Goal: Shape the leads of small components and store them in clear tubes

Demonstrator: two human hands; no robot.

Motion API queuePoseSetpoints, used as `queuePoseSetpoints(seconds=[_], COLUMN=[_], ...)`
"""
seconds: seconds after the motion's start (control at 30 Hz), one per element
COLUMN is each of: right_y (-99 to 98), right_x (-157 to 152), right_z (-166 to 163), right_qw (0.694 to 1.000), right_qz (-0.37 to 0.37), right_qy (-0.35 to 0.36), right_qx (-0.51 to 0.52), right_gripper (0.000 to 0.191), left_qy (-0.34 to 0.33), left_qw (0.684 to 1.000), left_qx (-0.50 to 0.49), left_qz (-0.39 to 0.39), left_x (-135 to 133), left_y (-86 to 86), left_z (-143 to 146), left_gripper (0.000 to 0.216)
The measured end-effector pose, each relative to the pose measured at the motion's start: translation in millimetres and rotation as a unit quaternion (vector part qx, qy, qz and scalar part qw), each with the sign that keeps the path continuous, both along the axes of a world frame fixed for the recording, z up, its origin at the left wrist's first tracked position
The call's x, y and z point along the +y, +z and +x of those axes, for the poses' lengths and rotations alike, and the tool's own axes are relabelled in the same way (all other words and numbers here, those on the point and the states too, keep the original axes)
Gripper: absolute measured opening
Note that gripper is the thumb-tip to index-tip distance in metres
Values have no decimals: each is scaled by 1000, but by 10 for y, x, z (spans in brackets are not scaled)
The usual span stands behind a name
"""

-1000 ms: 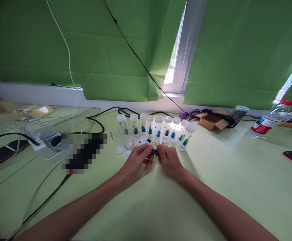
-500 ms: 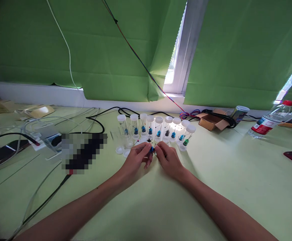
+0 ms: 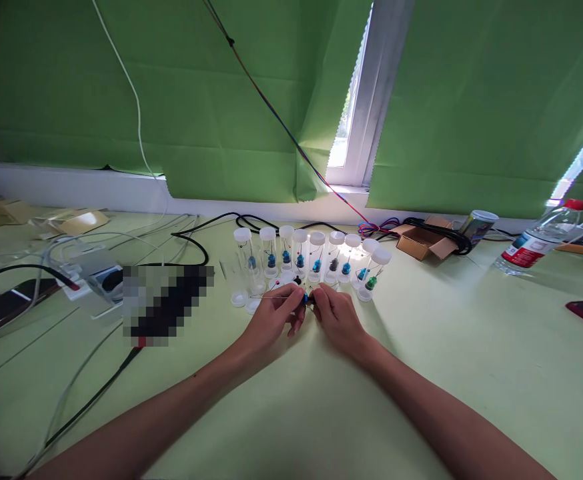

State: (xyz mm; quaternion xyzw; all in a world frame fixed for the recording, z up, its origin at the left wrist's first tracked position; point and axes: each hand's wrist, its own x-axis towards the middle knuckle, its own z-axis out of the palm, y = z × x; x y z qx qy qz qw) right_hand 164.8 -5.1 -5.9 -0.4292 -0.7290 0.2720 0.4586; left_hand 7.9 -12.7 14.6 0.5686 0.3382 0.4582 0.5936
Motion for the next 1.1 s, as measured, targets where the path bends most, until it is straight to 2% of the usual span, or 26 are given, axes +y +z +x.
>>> queuePoseSetpoints(seconds=[0.13, 0.23, 0.47, 0.73, 0.97, 1.1], right_y=[19, 28, 22, -1, -4, -8], right_x=[-23, -31, -8, 6, 8, -4], right_z=[-5, -2, 10, 23, 10, -1], right_qw=[1000, 1000, 999, 999, 999, 1000], right_qz=[-7, -6, 14, 6, -2, -6], right_qy=[22, 25, 6, -1, -12, -13], right_qx=[14, 5, -32, -48, -37, -7], right_gripper=[27, 25, 39, 53, 56, 51], left_qy=[25, 26, 10, -9, -9, 12], left_qw=[1000, 999, 1000, 1000, 1000, 1000], left_qx=[-15, -18, -16, 13, 15, 0], left_qz=[-10, -10, -13, -5, 1, -3], left_x=[6, 7, -18, -22, -15, -5], left_y=[14, 18, 28, 25, 11, 12], left_z=[0, -2, 14, 3, 9, 10], left_gripper=[38, 39, 39, 39, 41, 41])
